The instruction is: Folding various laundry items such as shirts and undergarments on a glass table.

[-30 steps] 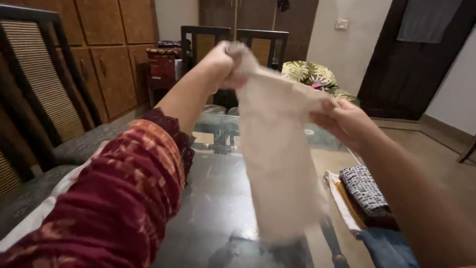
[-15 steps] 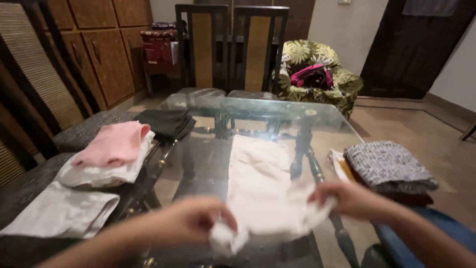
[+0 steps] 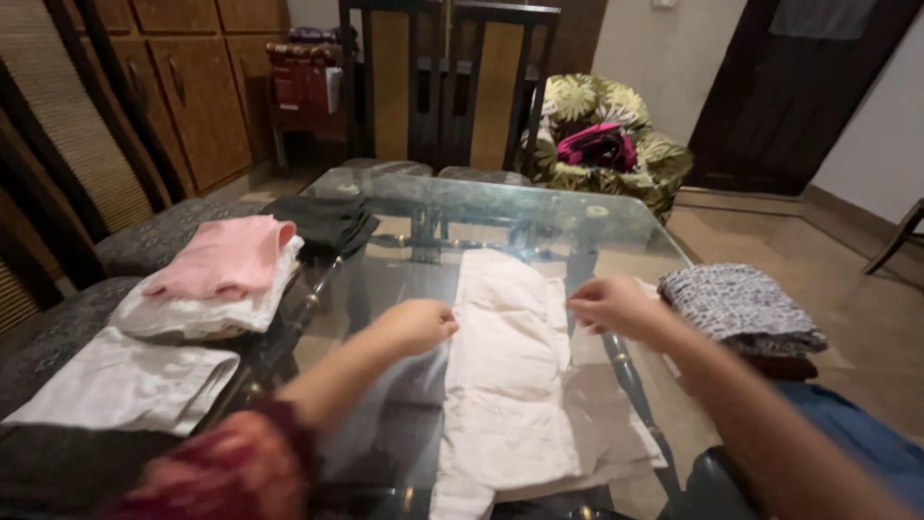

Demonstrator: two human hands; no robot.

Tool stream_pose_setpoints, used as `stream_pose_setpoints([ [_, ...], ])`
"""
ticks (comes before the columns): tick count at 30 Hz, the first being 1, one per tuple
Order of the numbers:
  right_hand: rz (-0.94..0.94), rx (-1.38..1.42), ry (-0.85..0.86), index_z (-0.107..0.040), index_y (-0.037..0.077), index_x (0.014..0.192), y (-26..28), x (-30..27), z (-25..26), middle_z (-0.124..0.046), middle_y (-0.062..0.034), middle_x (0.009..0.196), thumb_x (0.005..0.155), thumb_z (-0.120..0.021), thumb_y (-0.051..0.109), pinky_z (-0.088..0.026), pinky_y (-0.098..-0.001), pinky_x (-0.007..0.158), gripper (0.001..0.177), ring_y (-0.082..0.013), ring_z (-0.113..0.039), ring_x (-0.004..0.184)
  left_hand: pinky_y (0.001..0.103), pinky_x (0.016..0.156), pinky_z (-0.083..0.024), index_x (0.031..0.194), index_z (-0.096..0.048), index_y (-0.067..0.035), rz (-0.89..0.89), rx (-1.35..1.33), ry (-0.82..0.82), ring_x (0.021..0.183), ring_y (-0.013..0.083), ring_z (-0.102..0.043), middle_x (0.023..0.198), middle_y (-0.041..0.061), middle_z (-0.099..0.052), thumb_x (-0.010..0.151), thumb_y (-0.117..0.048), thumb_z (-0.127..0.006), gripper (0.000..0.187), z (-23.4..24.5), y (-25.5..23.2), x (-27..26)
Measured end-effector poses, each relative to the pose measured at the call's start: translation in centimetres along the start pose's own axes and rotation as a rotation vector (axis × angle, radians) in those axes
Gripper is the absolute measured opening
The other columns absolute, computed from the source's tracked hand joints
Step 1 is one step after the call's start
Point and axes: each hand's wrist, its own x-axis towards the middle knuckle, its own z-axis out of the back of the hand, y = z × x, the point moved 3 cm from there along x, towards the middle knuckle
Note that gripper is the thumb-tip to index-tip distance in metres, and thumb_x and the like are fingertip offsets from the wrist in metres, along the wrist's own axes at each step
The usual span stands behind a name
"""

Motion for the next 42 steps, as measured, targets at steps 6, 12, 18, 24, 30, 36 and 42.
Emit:
stream_pose_setpoints([
  [6,-0.179,0.368,-0.198,-0.068,-0.005,0.117,-7.4,10.4,-7.0,-0.073,-0.0161,0.084,0.082,-0.082,0.016,-0.063,-0.0416,0.060,0.043,-0.0262,-0.073,0.069,0.043,0.084,-0.059,0.107,-0.075,-0.007,0.398,-0.156,-0.098,0.096,0.0350,-0.074,0.104,0.020,-0.075,0.075,-0.037,-0.080,0.044,-1.3,-1.4,6.2],
  [12,-0.105,0.039,-0.324,-0.077,0.001,0.111,-6.4,9.1,-6.7,-0.075,-0.0071,0.081,0.065,-0.094,0.033,-0.057,-0.0313,0.062,0.058,-0.0213,-0.075,0.070,0.040,0.071,-0.057,0.111,-0.068,-0.011,0.641,-0.527,-0.395,0.077,0.0295,-0.077,0.089,0.016,-0.078,0.085,-0.048,-0.071,0.045,-4.5,3.0,9.3],
  [18,-0.270,0.513,-0.221,-0.079,0.005,0.107,-5.7,7.5,-5.4,-0.067,-0.0015,0.076,0.067,-0.090,0.028,-0.037,-0.0271,0.048,0.048,-0.0114,-0.055,0.061,0.035,0.045,-0.051,0.086,-0.079,-0.002,0.494,-0.831,-0.194,0.056,0.0156,-0.072,0.072,0.006,-0.076,0.078,-0.053,-0.076,0.051,-5.6,5.0,9.9],
  [24,-0.289,0.659,-0.218,-0.076,0.003,0.105,-8.1,8.5,-5.3,-0.061,-0.0009,0.073,0.069,-0.087,0.019,-0.033,-0.0276,0.045,0.041,-0.0111,-0.046,0.054,0.035,0.074,-0.056,0.094,-0.080,-0.009,0.450,-0.412,-0.189,0.080,0.0241,-0.077,0.084,0.010,-0.079,0.073,-0.055,-0.081,0.050,-3.0,1.4,8.0],
  [30,-0.136,0.109,-0.439,-0.080,0.001,0.085,-7.6,7.3,-5.0,-0.074,-0.0093,0.070,0.072,-0.078,0.021,-0.051,-0.0285,0.054,0.024,-0.0163,-0.067,0.059,0.045,0.087,-0.055,0.117,-0.072,-0.018,0.441,-0.273,-0.339,0.100,0.0306,-0.071,0.100,0.009,-0.076,0.077,-0.045,-0.081,0.049,-0.7,-2.7,4.4],
  [36,-0.239,0.196,-0.413,-0.078,0.001,0.084,-7.1,7.4,-4.3,-0.074,-0.0095,0.072,0.079,-0.072,0.034,-0.053,-0.0337,0.057,0.034,-0.0186,-0.068,0.060,0.045,0.090,-0.052,0.108,-0.073,-0.019,-0.066,0.013,-0.590,0.106,0.0314,-0.067,0.110,0.008,-0.073,0.081,-0.020,-0.073,0.028,0.5,-5.9,4.1],
  [42,-0.193,-0.031,-0.373,-0.080,0.003,0.081,-7.0,6.9,-4.5,-0.076,-0.0087,0.069,0.077,-0.075,0.035,-0.056,-0.0310,0.060,0.032,-0.0191,-0.073,0.060,0.044,0.114,-0.048,0.131,-0.070,-0.025,-0.190,0.075,-0.044,0.132,0.0264,-0.063,0.141,0.000,-0.068,0.103,-0.046,-0.052,0.039,-2.9,-6.6,5.1],
])
